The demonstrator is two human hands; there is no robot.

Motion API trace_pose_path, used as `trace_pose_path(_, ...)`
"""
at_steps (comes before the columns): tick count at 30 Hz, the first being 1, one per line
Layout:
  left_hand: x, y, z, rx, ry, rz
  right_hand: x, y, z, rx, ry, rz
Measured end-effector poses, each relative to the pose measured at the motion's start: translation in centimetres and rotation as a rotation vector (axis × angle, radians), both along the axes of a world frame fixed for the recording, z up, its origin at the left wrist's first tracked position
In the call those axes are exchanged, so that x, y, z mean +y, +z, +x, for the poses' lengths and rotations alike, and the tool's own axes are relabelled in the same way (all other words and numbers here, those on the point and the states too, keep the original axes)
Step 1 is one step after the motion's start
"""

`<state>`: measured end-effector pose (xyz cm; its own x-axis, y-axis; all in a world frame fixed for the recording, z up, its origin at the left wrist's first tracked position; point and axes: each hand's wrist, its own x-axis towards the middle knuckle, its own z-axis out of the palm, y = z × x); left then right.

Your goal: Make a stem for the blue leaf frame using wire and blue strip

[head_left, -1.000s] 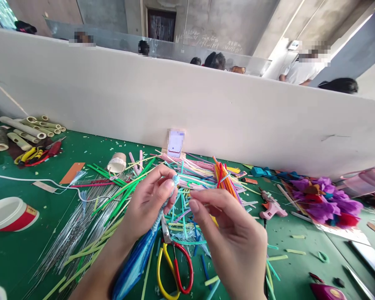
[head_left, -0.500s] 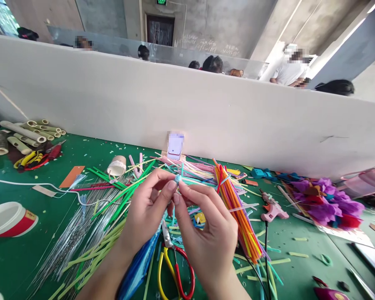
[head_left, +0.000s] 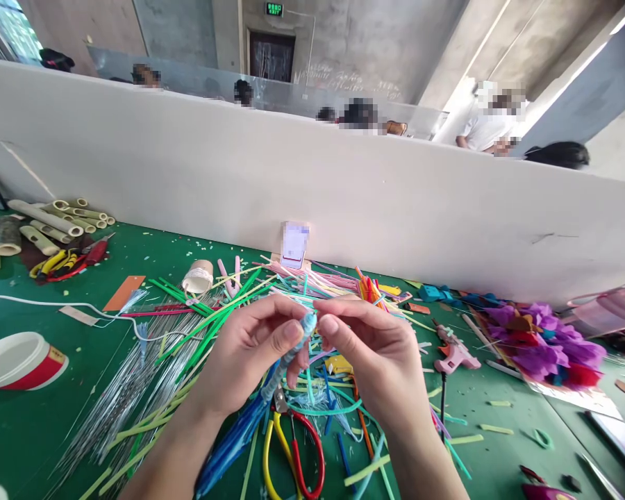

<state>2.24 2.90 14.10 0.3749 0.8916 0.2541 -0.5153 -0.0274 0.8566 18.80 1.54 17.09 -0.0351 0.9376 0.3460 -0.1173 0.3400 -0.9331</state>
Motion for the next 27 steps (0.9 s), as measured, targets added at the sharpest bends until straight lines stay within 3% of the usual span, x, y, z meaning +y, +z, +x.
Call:
trace_pose_path(6,0.3,0.2,-0.1,-0.005,-0.046,-0.031,1.2,0.5,0.7,-0.103,0.143,0.079)
trace_pose_path(15,0.3,0.3,-0.3,-0.013,-0.157,-0.066,2.5,1.2,1.1,-0.059,0.360,-0.022)
trace_pose_path(27,0.6,0.1,-0.2,-0.034,-0.126,-0.080,3.0,1.6,0.6,-0.049,0.365,-0.066)
